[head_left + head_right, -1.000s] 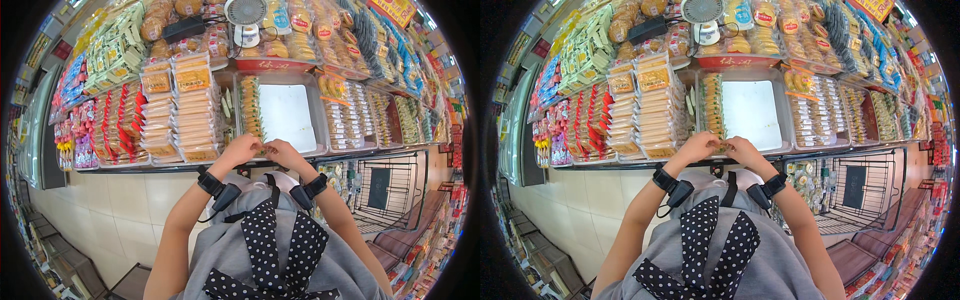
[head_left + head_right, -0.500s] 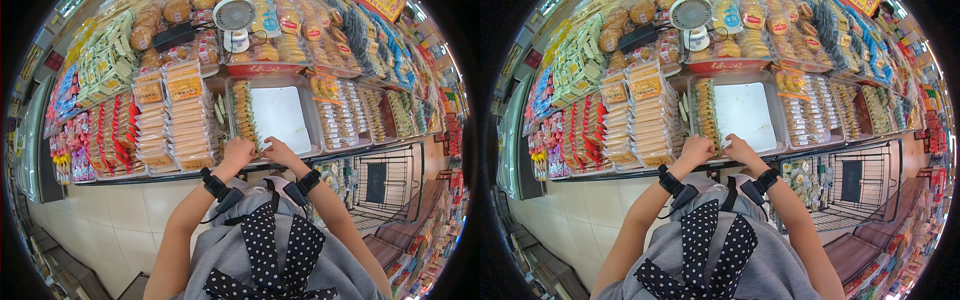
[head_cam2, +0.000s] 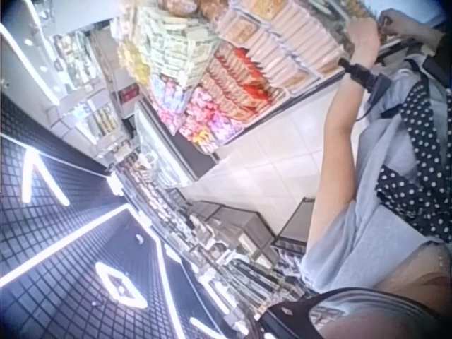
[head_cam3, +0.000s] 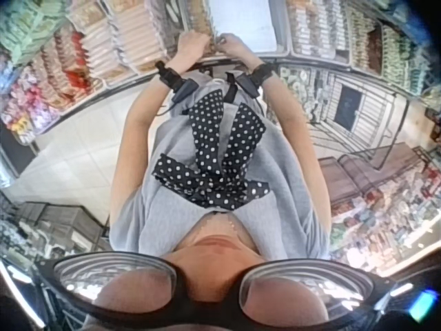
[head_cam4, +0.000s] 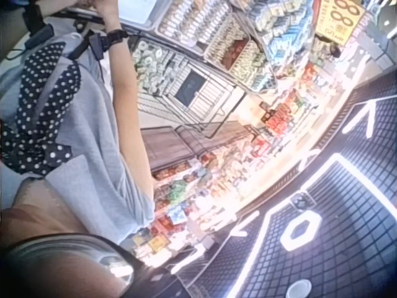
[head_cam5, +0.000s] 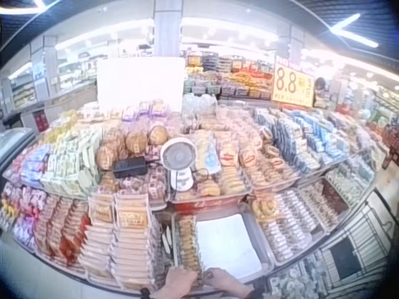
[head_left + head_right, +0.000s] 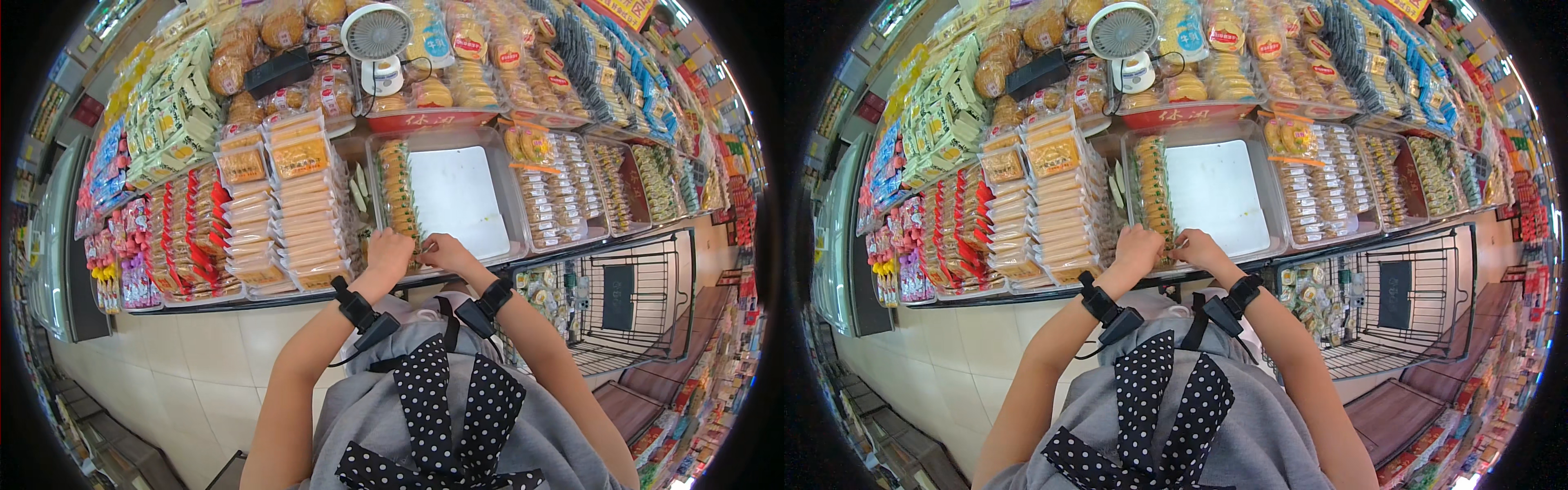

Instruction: Picking up small food packages from a cart and placing them onto a display shelf in a supermarket.

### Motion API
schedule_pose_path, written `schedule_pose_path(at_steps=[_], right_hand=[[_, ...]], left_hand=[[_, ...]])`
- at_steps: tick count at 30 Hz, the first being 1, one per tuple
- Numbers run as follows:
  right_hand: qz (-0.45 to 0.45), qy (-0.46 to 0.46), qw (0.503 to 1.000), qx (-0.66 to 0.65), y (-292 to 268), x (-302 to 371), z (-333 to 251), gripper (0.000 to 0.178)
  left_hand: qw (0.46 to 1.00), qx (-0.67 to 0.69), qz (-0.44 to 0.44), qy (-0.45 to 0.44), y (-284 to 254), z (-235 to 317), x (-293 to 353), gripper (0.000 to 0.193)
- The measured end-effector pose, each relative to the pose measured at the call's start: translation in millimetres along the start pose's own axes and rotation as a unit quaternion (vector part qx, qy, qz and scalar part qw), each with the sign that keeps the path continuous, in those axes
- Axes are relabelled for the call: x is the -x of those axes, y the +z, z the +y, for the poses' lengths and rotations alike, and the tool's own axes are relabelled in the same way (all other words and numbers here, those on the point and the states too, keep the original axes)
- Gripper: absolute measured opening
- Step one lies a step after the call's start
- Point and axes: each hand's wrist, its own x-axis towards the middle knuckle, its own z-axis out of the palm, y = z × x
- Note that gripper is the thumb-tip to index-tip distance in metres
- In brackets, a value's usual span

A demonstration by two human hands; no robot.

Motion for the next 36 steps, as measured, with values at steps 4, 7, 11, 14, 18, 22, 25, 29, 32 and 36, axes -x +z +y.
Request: schedule_pose_path(at_steps=[4,7,11,14,18,22,25,29,32,36], right_hand=[[0.010,0.007,0.998,-0.067,2.7,-2.0,1.6,0.038],[-0.003,0.020,0.998,-0.057,-4.1,0.8,-5.9,0.042],[-0.015,0.000,1.000,0.004,-9.5,0.9,4.2,0.051],[0.030,-0.087,0.994,0.060,-12.2,4.3,13.6,0.055],[0.036,-0.058,0.997,-0.019,-37.5,28.0,3.2,0.050],[0.117,-0.109,0.955,-0.251,-81.1,67.8,27.7,0.033],[0.208,-0.113,0.914,-0.329,-110.5,110.1,59.7,0.029],[0.285,-0.045,0.889,-0.356,-129.2,175.3,108.5,0.029],[0.352,0.032,0.857,-0.375,-121.6,213.4,157.6,0.030],[0.396,0.110,0.804,-0.429,-95.0,249.6,201.9,0.028]], left_hand=[[0.999,-0.032,-0.011,0.006,-2.3,0.5,-0.5,0.001],[1.000,0.002,0.004,0.016,-3.5,-3.4,5.5,0.002],[0.998,0.058,-0.014,0.018,-11.5,-1.3,10.1,0.002],[0.996,0.072,-0.032,0.034,-15.9,2.7,10.2,0.003],[0.994,0.100,-0.032,0.040,-20.3,11.8,4.7,0.004],[0.987,0.143,-0.011,0.073,-20.3,33.6,-9.4,0.009],[0.971,0.191,-0.031,0.143,-33.3,71.5,-23.9,0.012],[0.935,0.245,-0.135,0.218,-28.2,127.5,-43.5,0.013],[0.874,0.351,-0.220,0.256,-5.2,167.9,-53.8,0.013],[0.858,0.342,-0.284,0.256,25.5,212.1,-59.6,0.013]])
